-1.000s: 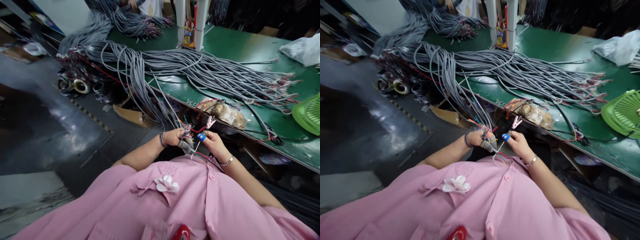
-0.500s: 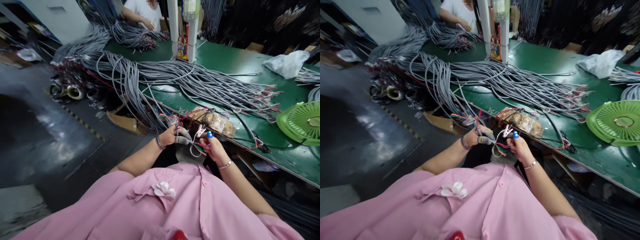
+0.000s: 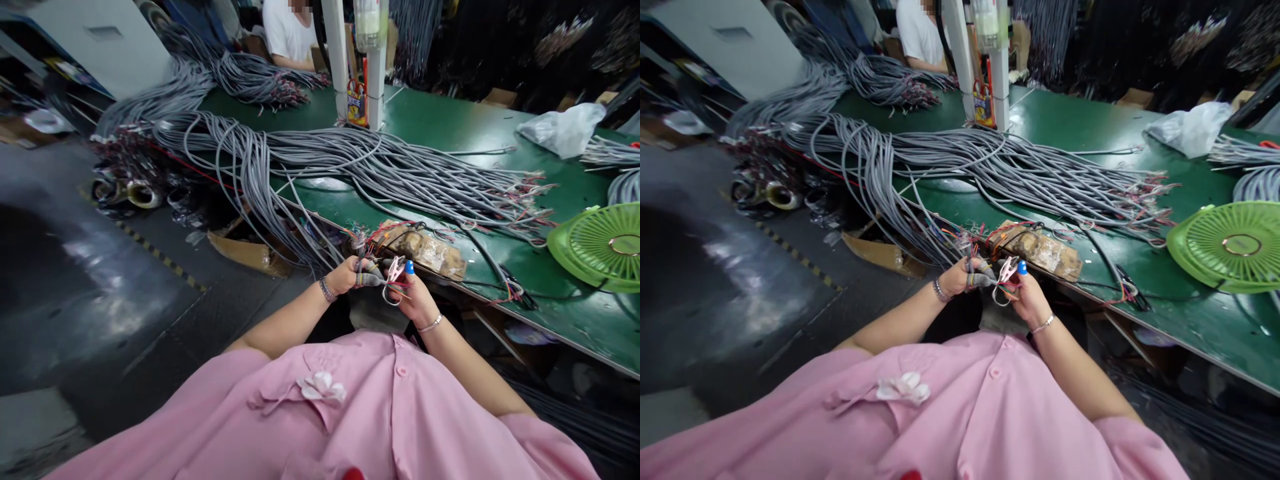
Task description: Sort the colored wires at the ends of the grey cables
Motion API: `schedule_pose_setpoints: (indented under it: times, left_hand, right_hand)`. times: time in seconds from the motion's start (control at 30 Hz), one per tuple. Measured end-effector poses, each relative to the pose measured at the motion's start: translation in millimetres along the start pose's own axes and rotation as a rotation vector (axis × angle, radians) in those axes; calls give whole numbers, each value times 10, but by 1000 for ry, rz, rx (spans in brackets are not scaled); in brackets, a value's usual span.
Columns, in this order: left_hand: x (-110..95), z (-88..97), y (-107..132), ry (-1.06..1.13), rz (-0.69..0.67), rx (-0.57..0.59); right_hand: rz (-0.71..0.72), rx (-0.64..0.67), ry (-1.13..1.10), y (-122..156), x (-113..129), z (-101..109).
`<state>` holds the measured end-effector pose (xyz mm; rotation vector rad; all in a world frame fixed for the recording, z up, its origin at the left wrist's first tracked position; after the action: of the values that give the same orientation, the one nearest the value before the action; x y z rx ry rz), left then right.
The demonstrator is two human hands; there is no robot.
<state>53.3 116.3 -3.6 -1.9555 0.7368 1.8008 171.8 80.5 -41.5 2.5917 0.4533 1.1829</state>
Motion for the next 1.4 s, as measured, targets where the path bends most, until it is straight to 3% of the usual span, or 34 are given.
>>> schedule_pose_setpoints:
  times: [0.17,0.9,1.2,1.27,1.4]
  left_hand:
    - [-64,-34,-28,20,-10,9]
    - [134,-154,40,2,62,65]
    - [81,-133,75,-29,49,143]
    - [24,-206,139,-54,30,209]
    - [15,-440,382,-122,73,447]
  right_hand:
    - [-77,41,-72,-28,-25,-75]
    - [37,10,-107,-23,0,-103]
    - [-43,65,-108,91,-141,21]
    - [-64,76,-90,117,-194,78]
    - [-108,79,-77,172,-284,194]
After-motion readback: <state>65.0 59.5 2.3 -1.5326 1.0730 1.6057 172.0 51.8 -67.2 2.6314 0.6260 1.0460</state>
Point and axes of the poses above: each hand's wrist, its own y-axis away from the middle knuckle, its own z-axis out of the back of the hand, x = y × z, the point moved 9 cm from there along -y, towards the middle knuckle, and after that the axes turned 2 degrees about -y, right-handed, at the moved point
